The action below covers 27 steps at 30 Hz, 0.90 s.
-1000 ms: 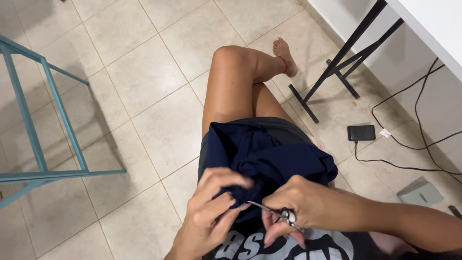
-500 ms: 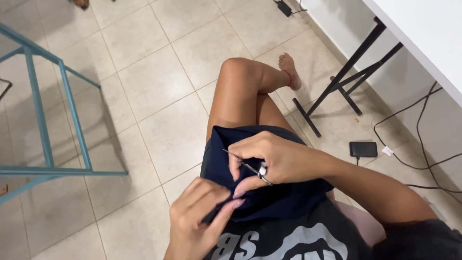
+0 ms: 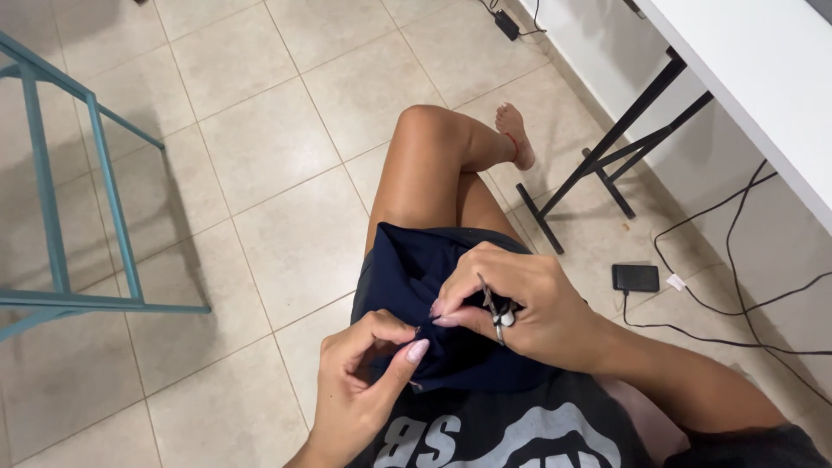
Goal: Trimming loose threads from a dark blue garment using small scissors
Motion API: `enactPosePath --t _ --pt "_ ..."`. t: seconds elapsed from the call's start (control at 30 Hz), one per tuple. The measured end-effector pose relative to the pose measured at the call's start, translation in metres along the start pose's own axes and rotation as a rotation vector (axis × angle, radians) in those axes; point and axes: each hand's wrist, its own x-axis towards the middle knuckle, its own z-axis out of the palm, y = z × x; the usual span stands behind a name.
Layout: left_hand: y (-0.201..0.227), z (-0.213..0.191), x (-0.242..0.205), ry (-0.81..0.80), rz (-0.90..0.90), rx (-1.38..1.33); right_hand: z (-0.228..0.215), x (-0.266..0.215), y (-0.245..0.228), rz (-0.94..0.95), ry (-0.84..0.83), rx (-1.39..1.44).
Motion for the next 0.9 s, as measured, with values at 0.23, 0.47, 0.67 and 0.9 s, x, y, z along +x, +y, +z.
enactPosePath --t 0.23,0.47,0.67,0.9 --pt "0.003 -0.001 0.002 -0.067 -0.06 -0.176 -0.01 -0.005 -0.009 0.045 -0.046 -0.122" --pt "0.005 -0.002 0.001 -0.044 -0.007 -0.175 -0.031 -0.033 -0.03 0.028 -0.227 -0.387" --pt "0.008 -0.001 0.0 -0.02 0.085 -0.019 -0.008 -0.053 -0.012 0.219 -0.456 -0.34" --pt "0.006 0.0 -0.002 0.014 0.15 0.09 -0.009 -0.054 -0.008 0.093 -0.448 -0.398"
